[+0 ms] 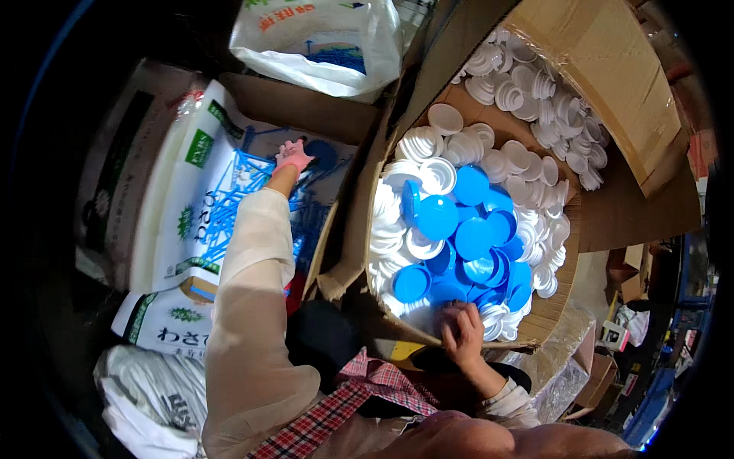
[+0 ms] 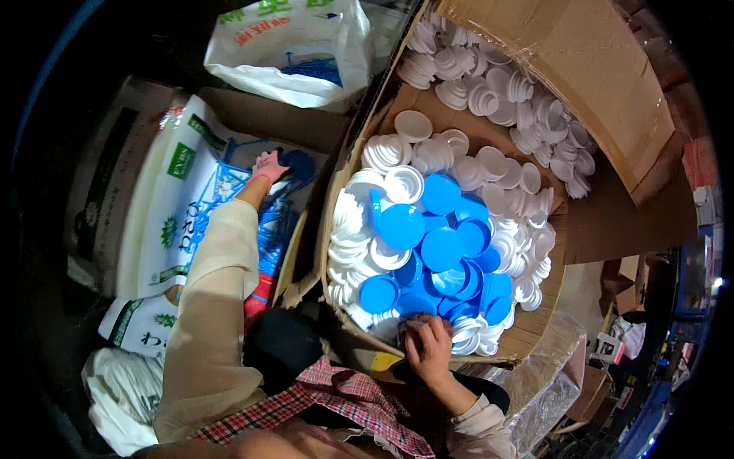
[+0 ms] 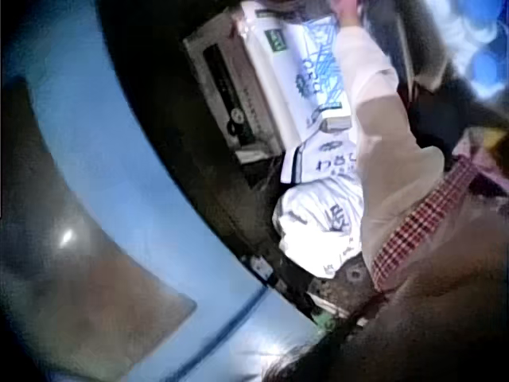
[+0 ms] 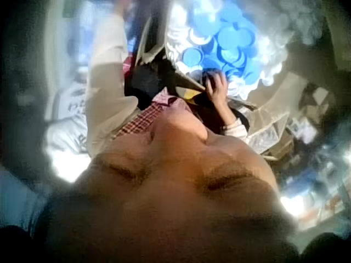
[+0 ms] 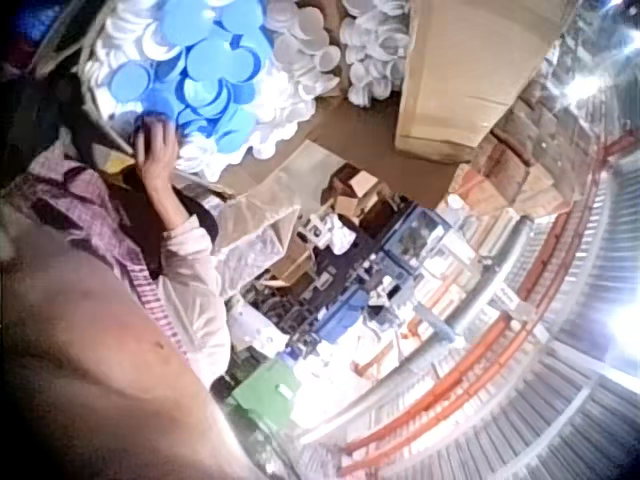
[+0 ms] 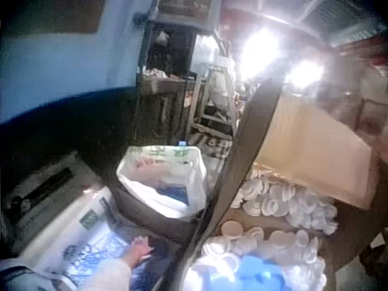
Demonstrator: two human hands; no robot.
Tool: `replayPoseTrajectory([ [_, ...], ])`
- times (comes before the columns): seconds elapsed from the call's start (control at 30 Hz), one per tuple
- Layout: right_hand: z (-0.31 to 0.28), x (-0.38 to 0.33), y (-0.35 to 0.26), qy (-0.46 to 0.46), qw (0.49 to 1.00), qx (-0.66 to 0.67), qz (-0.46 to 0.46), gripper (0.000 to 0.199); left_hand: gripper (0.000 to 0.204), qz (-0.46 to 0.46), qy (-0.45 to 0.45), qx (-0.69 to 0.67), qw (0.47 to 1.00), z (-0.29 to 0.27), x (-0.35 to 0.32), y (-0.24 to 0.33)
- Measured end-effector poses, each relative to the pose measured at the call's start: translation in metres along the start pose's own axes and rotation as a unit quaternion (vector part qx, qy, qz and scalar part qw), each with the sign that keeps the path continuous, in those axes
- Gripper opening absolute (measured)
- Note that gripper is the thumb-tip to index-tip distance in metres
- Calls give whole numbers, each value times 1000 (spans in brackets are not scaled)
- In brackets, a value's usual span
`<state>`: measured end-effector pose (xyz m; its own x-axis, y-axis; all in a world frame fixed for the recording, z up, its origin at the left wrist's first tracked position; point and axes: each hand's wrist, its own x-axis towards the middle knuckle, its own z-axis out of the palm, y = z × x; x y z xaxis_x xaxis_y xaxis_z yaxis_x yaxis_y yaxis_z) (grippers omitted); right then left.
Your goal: The person sits on the floor and repeatedly picks up blue plastic caps and white plastic containers from a cardboard box. They place the blue caps onto the white containers, creating assembled units, and continue this process throughout the clip.
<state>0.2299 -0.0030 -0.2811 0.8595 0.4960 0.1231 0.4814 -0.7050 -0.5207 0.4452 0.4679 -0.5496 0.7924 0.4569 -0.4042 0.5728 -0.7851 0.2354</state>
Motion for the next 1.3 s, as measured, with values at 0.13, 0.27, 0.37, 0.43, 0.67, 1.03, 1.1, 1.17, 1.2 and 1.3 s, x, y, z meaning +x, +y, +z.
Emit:
replayPoseTrajectory([
  [0.13,4,-2,13,-32,999,-23,-8,28,80,-18,47,-1,999,51,45,12],
  [0.27,-1,1,8,-47,999,-24,4,29,77,7,51,28,998,67,41,22],
  [0.37,-4,10,4,-43,999,-29,-3,30,74,31,146,-40,988,74,28,-7],
  [0.43,-8,11,0,-41,999,-34,-10,28,70,42,216,-111,969,75,2,-37],
  [0.67,1,-5,5,47,998,-27,-45,23,67,159,145,-464,859,-106,-173,-43],
  [1.03,-51,0,6,222,884,410,26,13,56,549,-164,-138,808,-189,-360,190],
  [1.1,-64,10,0,269,821,504,-14,18,56,528,-301,-239,757,-206,-406,223],
  [1.17,-71,6,-4,300,853,425,-41,25,54,516,-359,-304,716,-190,-419,243],
  [1.2,-65,-6,11,236,851,467,47,29,53,500,-395,-350,686,-168,-414,252],
  [1.3,-78,-8,11,296,902,302,87,32,57,422,-356,-475,686,-125,-422,266],
])
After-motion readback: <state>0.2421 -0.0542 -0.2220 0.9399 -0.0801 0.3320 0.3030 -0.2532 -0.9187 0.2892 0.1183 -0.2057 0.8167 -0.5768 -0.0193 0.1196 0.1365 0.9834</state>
